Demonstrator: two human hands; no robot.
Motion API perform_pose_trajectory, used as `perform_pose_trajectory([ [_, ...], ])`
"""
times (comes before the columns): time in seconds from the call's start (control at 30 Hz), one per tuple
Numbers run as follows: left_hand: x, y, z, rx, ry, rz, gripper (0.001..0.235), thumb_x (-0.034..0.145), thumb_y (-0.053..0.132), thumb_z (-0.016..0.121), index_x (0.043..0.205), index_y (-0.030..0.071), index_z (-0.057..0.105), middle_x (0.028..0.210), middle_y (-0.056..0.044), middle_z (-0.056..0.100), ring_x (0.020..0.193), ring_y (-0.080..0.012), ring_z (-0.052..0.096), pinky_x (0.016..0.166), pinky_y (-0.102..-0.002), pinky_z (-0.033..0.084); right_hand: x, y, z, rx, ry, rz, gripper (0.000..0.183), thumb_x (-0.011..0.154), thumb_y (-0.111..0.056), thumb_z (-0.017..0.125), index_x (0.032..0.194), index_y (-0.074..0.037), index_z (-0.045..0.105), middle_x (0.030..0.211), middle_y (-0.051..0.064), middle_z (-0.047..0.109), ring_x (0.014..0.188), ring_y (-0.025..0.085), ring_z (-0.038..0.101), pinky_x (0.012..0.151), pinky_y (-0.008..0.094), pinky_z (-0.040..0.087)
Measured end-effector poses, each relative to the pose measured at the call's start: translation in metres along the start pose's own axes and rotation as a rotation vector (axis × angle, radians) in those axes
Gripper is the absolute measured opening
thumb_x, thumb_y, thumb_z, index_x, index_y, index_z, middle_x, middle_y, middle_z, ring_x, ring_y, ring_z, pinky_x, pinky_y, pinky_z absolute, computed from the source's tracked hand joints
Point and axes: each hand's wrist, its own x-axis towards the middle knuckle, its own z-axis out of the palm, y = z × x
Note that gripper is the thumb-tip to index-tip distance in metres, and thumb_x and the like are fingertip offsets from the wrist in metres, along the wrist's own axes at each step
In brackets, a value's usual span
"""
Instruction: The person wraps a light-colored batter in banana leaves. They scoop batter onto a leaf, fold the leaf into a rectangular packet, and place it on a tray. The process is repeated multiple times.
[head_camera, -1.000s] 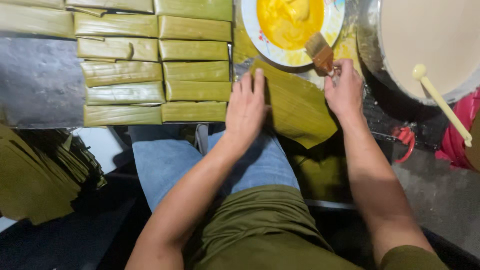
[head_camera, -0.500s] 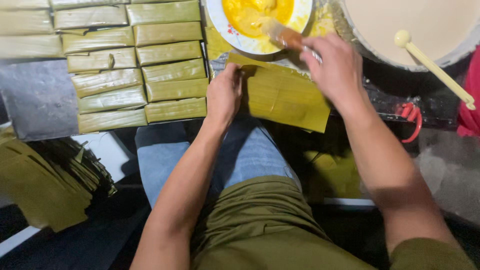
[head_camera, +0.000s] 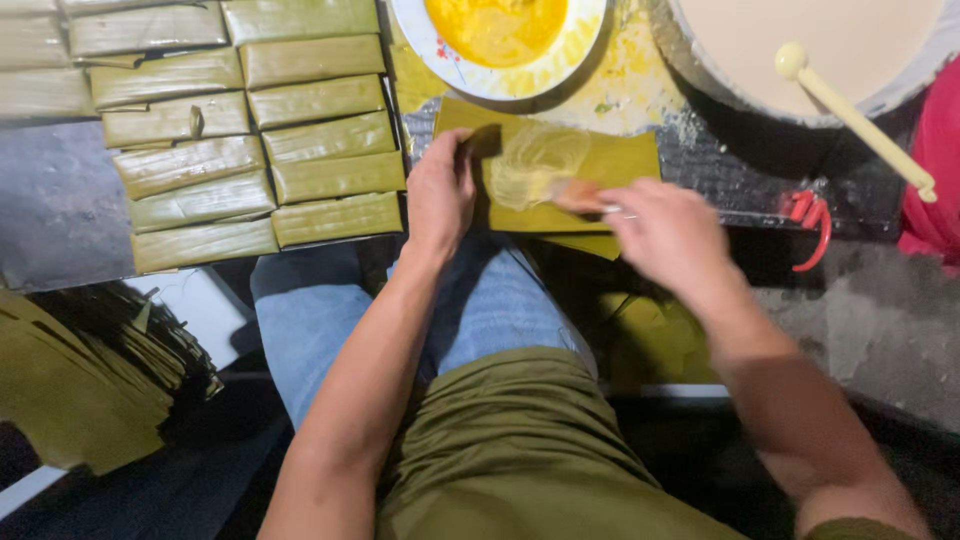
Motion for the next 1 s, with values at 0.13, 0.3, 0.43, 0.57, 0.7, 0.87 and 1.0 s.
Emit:
perform_pose_trajectory([
  [0.13, -0.025, 0.032, 0.008, -0.142, -0.112, 0.083, 0.019, 0.101, 0.016, 0.065, 0.116, 0.005, 0.067, 0.105, -0.022, 0.073, 0.099, -0.0399, 0.071, 0.084, -0.044, 0.058, -0.013, 0.04, -0.023, 0.094, 0.2, 0.112, 0.026, 0.1, -0.019, 0.076, 0.124, -0.012, 0.074, 0.105, 0.013, 0.069, 0.091, 0.032, 0.069, 0.079, 0.04, 0.054],
  [0.3, -0.029, 0.044, 0.001, 0.266, -0.106, 0.247, 0.056, 0.088, 0.024, 0.079, 0.134, 0.002, 0.057, 0.131, -0.024, 0.061, 0.12, -0.0428, 0.059, 0.104, -0.048, 0.047, 0.027, 0.034, -0.003, 0.135, 0.311, -0.018, 0.027, 0.098, -0.016, 0.079, 0.124, -0.01, 0.074, 0.108, 0.012, 0.07, 0.096, 0.031, 0.069, 0.084, 0.039, 0.055],
  [0.43, -0.025, 0.02, -0.017, 0.509, -0.077, 0.07, 0.091, 0.076, 0.028, 0.088, 0.146, -0.007, 0.043, 0.141, -0.026, 0.049, 0.12, -0.0431, 0.051, 0.105, -0.05, 0.044, 0.083, 0.023, 0.028, 0.039, 0.361, -0.131, 0.025, 0.097, -0.018, 0.08, 0.121, -0.01, 0.076, 0.102, 0.01, 0.071, 0.095, 0.031, 0.068, 0.083, 0.042, 0.053],
  [0.57, -0.023, 0.013, -0.025, 0.446, -0.078, 0.042, 0.082, 0.075, 0.015, 0.084, 0.146, -0.002, 0.047, 0.124, -0.022, 0.057, 0.109, -0.0405, 0.056, 0.095, -0.047, 0.047, 0.121, 0.017, 0.039, -0.105, 0.279, -0.135, 0.022, 0.092, -0.02, 0.079, 0.112, -0.012, 0.077, 0.094, 0.01, 0.07, 0.089, 0.031, 0.068, 0.079, 0.044, 0.052],
  [0.7, -0.025, 0.008, -0.029, 0.323, 0.042, 0.151, 0.044, 0.089, 0.009, 0.075, 0.131, 0.005, 0.061, 0.112, -0.016, 0.064, 0.103, -0.0379, 0.062, 0.088, -0.045, 0.052, 0.072, 0.008, 0.02, 0.089, 0.245, -0.067, 0.024, 0.098, -0.019, 0.077, 0.12, -0.01, 0.075, 0.104, 0.011, 0.07, 0.092, 0.032, 0.068, 0.08, 0.043, 0.052],
  [0.87, -0.012, -0.007, -0.025, 0.211, 0.079, 0.11, 0.01, 0.098, 0.014, 0.071, 0.106, 0.007, 0.07, 0.097, -0.016, 0.068, 0.089, -0.0387, 0.066, 0.077, -0.046, 0.053, 0.002, -0.005, -0.008, -0.03, 0.11, -0.046, 0.025, 0.09, -0.021, 0.075, 0.114, -0.015, 0.076, 0.093, 0.009, 0.068, 0.087, 0.031, 0.068, 0.077, 0.044, 0.054],
  [1.0, -0.001, -0.011, -0.018, 0.264, 0.056, 0.126, 0.012, 0.096, 0.014, 0.071, 0.106, 0.008, 0.072, 0.097, -0.015, 0.069, 0.088, -0.039, 0.067, 0.075, -0.047, 0.054, 0.015, -0.021, 0.01, -0.183, 0.096, 0.019, 0.02, 0.096, -0.02, 0.072, 0.115, -0.016, 0.076, 0.096, 0.009, 0.068, 0.086, 0.031, 0.068, 0.077, 0.044, 0.054],
])
